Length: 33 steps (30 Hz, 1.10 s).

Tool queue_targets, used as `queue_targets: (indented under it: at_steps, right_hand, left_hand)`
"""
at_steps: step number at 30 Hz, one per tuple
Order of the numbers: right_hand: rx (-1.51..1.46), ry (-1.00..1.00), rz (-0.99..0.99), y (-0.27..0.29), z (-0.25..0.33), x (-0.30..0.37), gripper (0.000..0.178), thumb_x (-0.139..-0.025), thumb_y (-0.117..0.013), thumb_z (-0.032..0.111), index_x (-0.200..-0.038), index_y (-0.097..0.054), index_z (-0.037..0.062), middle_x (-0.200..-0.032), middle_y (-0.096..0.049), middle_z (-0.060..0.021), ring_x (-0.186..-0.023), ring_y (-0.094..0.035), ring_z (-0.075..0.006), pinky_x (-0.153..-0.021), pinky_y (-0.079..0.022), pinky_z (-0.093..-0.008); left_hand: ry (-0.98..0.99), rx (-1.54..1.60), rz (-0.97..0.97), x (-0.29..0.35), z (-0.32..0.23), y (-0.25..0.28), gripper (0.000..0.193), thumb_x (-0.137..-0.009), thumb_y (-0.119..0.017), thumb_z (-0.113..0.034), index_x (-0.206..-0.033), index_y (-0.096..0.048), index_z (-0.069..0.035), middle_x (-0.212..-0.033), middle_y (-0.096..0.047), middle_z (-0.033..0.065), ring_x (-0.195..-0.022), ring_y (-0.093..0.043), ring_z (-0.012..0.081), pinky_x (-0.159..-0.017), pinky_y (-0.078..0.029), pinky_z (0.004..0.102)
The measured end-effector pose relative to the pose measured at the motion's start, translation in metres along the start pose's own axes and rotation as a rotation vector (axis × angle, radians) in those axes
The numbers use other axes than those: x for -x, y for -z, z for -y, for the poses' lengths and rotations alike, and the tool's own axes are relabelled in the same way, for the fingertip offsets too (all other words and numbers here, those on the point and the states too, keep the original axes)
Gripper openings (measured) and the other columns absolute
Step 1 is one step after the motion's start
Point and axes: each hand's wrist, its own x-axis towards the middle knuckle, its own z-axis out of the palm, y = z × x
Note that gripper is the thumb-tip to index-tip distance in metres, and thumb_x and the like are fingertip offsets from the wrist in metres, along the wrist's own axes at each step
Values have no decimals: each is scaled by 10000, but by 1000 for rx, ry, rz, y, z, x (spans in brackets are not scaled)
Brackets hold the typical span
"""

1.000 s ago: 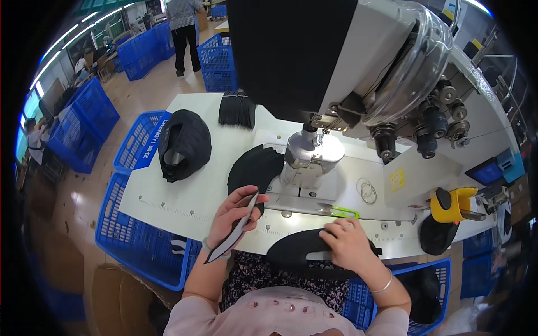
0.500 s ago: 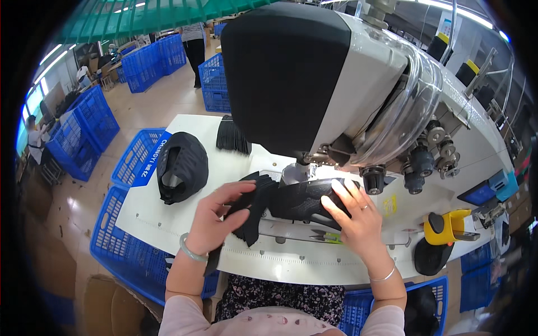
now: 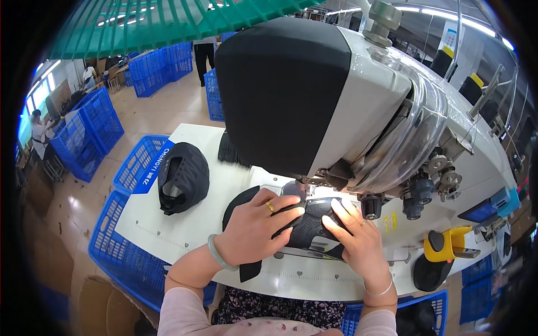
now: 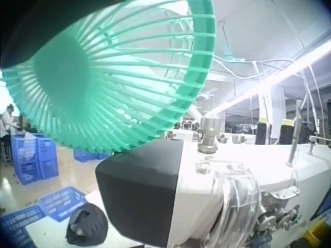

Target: Use an industrial sewing machine to stitch together components of shoe uppers.

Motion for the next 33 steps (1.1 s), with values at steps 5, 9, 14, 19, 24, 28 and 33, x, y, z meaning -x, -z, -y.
queue_targets:
  at_steps: [5,9,14,19,24,28,33]
  right_hand:
    - [-15,-11,18,2,-3,-1,625,-557,-630,-69,-1148,-653,133,-1042,-643,-80,-1065,-588,-302,-1013,-427,-447]
    - [-25,-16,21,4,-2,-2,649,-532,-647,-78,-1146,-655,133,-1024,-644,-77,-1057,-587,-299,-994,-439,-437]
    - [-71,-50,18,5,-3,-2,643,-525,-642,-88,-1133,-660,120,-985,-641,-79,-1019,-587,-295,-941,-466,-423]
    - [-105,-76,-7,3,-4,-1,628,-525,-617,-102,-1115,-669,106,-936,-629,-82,-953,-583,-296,-870,-495,-400]
    - [-123,-126,11,0,-5,1,631,-518,-595,-119,-1102,-678,106,-935,-632,-75,-954,-583,-300,-857,-499,-393]
    - [-104,-112,-3,-2,-8,3,623,-521,-597,-118,-1096,-681,107,-959,-640,-73,-977,-586,-301,-851,-501,-386]
    - [-107,-115,-4,-3,-9,3,588,-528,-606,-111,-1062,-694,120,-976,-648,-56,-981,-592,-294,-864,-495,-384]
  left_hand:
    - [-16,43,34,-6,2,0,379,-666,-708,-108,-1045,-694,-131,-1118,-641,5,-870,-580,247,-711,-543,316]
    - [-64,37,11,-9,4,-1,363,-680,-692,-107,-1043,-691,-118,-1098,-646,11,-877,-579,249,-714,-540,315]
    - [-103,13,43,-14,3,1,325,-726,-655,-98,-1049,-685,-104,-1071,-630,44,-896,-562,254,-732,-536,330]
    - [-111,-6,16,-14,3,-4,325,-738,-662,-105,-1063,-679,-103,-1049,-602,55,-929,-549,254,-753,-532,335]
    - [-95,1,43,-15,6,-5,326,-748,-668,-110,-1074,-676,-104,-1039,-582,59,-958,-537,261,-789,-524,337]
    - [-96,-8,54,-16,4,-5,326,-755,-670,-112,-1080,-675,-104,-1043,-564,73,-993,-520,278,-842,-506,350]
    - [-123,-33,75,-16,5,-4,322,-745,-677,-97,-1061,-648,-48,-1154,-565,106,-1032,-512,297,-854,-501,341]
